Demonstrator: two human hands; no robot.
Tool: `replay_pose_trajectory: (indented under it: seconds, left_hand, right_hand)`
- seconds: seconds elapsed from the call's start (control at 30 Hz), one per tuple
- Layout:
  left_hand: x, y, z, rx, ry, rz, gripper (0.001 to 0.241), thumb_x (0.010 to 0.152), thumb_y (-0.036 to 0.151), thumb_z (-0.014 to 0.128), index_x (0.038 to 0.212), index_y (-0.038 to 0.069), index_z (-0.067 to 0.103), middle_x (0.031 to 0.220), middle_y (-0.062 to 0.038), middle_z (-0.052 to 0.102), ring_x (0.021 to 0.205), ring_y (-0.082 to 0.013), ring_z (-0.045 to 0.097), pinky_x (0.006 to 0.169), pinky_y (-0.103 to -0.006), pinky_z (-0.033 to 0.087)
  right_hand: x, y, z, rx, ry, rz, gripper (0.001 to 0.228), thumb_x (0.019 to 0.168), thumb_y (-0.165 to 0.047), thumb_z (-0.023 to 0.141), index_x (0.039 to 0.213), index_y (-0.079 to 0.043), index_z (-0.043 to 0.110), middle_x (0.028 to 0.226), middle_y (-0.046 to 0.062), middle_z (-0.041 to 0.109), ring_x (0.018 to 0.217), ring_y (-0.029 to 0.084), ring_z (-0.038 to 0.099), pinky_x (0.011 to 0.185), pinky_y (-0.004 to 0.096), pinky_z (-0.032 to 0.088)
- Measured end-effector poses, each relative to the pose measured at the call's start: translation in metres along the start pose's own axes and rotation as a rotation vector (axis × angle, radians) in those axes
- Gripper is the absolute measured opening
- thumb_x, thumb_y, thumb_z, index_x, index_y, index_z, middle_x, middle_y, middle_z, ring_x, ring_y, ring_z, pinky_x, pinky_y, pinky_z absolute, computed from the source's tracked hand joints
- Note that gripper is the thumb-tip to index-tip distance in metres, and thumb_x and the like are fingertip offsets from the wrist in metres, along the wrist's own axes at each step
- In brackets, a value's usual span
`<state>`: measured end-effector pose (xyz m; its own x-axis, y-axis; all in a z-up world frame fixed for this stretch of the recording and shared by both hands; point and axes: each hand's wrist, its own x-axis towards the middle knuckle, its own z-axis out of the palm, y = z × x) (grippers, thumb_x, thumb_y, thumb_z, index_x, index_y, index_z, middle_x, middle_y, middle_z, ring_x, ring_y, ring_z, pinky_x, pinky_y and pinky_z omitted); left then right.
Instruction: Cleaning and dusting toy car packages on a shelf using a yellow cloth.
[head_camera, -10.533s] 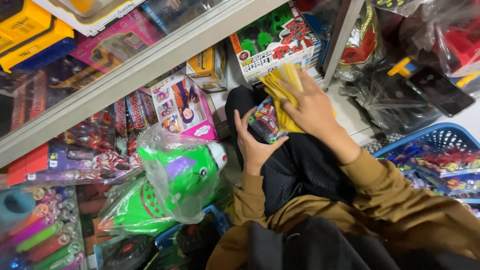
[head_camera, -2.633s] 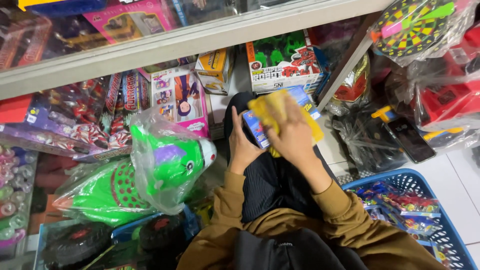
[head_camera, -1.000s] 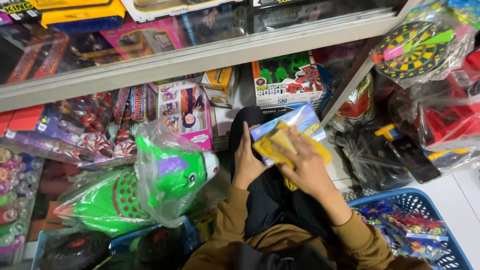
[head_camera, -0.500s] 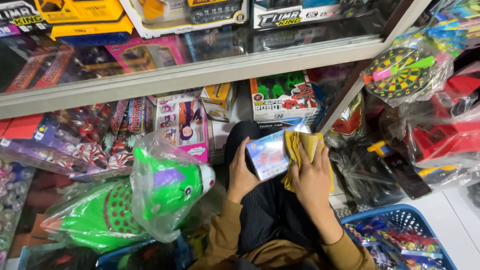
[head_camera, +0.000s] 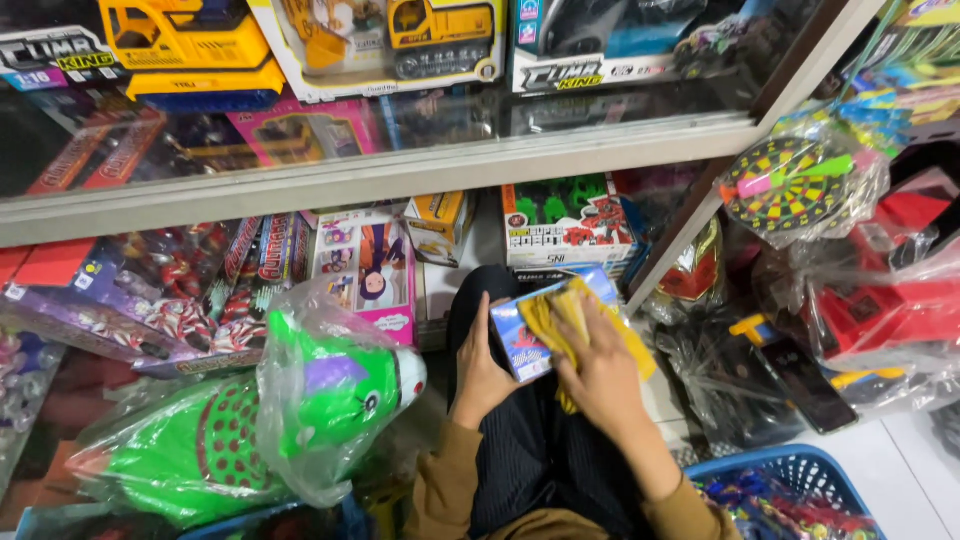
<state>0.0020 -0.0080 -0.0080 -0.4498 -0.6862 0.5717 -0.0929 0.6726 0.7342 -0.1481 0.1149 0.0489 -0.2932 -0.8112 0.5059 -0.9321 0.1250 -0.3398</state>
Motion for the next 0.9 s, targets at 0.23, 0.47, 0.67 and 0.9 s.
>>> replay_pose_trajectory:
  seconds: [0.23, 0.47, 0.67, 0.9]
  left_hand:
    - [0.000, 0.002, 0.002, 0.009, -0.026, -0.078, 0.131, 0.057, 0.033, 0.098, 0.158, 0.000, 0.022, 0.135, -0.024, 0.062, 0.120, -0.0416, 0.064, 0.100, -0.0448, 0.053]
    - [-0.022, -0.054, 0.034, -0.004, -0.020, -0.012, 0.110, 0.087, 0.037, 0.084, 0.164, 0.000, 0.014, 0.136, -0.012, 0.071, 0.120, -0.0319, 0.073, 0.118, -0.0430, 0.047]
    - [-0.011, -0.010, 0.014, 0.018, -0.015, 0.036, 0.126, 0.077, 0.038, 0.089, 0.159, -0.006, 0.004, 0.136, -0.013, 0.063, 0.118, -0.0321, 0.068, 0.105, -0.0381, 0.052]
    - [-0.006, 0.000, 0.009, -0.050, 0.005, -0.013, 0.135, 0.064, 0.021, 0.096, 0.160, -0.002, 0.004, 0.142, -0.018, 0.059, 0.123, -0.0362, 0.063, 0.104, -0.0411, 0.051]
  right_hand:
    - [0.019, -0.028, -0.001, 0.039, -0.033, -0.029, 0.053, 0.085, -0.025, 0.069, 0.135, -0.011, 0.064, 0.151, 0.031, 0.045, 0.139, 0.046, 0.046, 0.115, 0.049, 0.038]
    - [0.000, -0.042, -0.008, 0.210, -0.163, -0.193, 0.059, 0.078, -0.022, 0.072, 0.136, -0.014, 0.064, 0.152, 0.027, 0.045, 0.140, 0.045, 0.043, 0.114, 0.050, 0.036]
    - [-0.022, -0.024, -0.014, 0.271, -0.218, -0.225, 0.061, 0.075, -0.019, 0.072, 0.136, -0.019, 0.065, 0.153, 0.025, 0.045, 0.142, 0.043, 0.042, 0.115, 0.050, 0.035]
    - [-0.002, 0.011, 0.003, 0.198, -0.077, -0.091, 0.061, 0.078, -0.020, 0.071, 0.139, -0.020, 0.062, 0.156, 0.027, 0.040, 0.141, 0.043, 0.040, 0.115, 0.050, 0.033]
